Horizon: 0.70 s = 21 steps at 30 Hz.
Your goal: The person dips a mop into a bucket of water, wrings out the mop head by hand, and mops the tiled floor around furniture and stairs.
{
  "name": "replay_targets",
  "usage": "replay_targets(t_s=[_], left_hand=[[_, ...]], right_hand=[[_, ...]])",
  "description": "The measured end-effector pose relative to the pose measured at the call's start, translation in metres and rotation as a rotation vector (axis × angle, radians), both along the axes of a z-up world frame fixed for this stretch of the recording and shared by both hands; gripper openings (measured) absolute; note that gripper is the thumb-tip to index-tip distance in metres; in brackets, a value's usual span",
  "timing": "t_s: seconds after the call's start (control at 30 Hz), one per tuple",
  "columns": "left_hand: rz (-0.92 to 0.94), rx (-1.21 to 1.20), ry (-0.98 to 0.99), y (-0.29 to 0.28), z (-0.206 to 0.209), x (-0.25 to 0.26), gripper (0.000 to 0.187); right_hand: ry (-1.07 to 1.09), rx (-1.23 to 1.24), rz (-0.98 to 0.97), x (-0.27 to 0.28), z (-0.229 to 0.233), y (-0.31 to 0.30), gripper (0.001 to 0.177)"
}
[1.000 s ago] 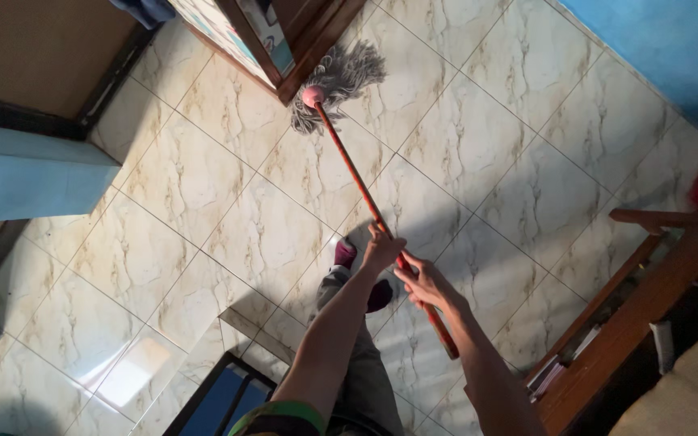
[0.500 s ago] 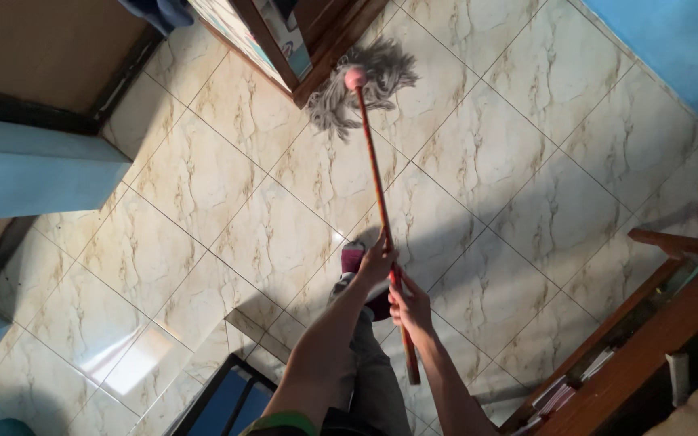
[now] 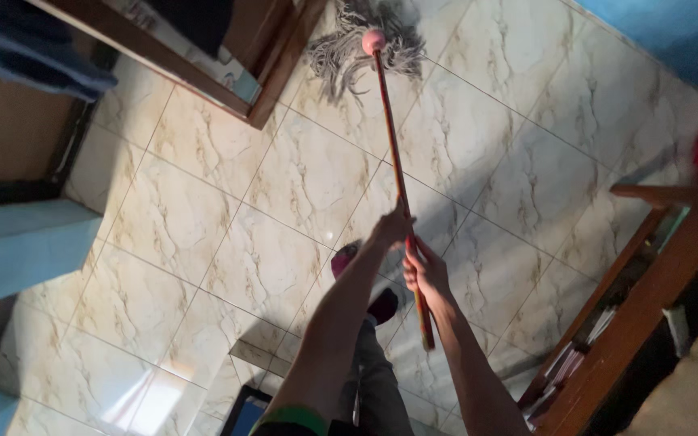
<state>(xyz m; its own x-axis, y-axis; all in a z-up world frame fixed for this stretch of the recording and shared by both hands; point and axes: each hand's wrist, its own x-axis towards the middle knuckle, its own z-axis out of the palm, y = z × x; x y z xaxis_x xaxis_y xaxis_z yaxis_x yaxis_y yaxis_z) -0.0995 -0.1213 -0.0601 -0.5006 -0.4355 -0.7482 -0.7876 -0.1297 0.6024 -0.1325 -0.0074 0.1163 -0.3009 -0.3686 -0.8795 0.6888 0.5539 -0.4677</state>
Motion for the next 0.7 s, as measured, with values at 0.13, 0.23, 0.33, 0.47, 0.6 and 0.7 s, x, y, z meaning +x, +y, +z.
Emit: replay_targets(t_s=[0.13, 0.23, 0.33, 0.47, 0.6, 0.7], left_hand=[[-0.351, -0.051, -0.028, 0.086, 0.009, 0.006, 0.103], [-0.432, 0.087, -0.059, 0.150, 0.024, 0.005, 0.106], [-0.466, 0.076, 0.062, 0.197, 0.037, 0.014, 0.108], [-0.416, 0.179, 0.161, 0.219, 0.051, 0.018, 0.103], [-0.422, 0.143, 0.125, 0.219, 0.066, 0.008, 0.106], [-0.336, 0.121, 0.100, 0.202, 0.067, 0.002, 0.104]], right_hand=[[0.057, 0.019, -0.023, 0.012, -0.001, 0.095, 0.049], [0.071, 0.178, -0.080, 0.023, -0.010, 0.168, 0.052], [0.020, 0.184, -0.206, 0.049, -0.011, 0.223, 0.038], [-0.004, 0.292, -0.153, 0.059, 0.004, 0.237, 0.025], [-0.082, 0.221, -0.010, 0.047, 0.010, 0.227, 0.022], [-0.075, 0.114, 0.098, 0.030, 0.009, 0.213, 0.018]])
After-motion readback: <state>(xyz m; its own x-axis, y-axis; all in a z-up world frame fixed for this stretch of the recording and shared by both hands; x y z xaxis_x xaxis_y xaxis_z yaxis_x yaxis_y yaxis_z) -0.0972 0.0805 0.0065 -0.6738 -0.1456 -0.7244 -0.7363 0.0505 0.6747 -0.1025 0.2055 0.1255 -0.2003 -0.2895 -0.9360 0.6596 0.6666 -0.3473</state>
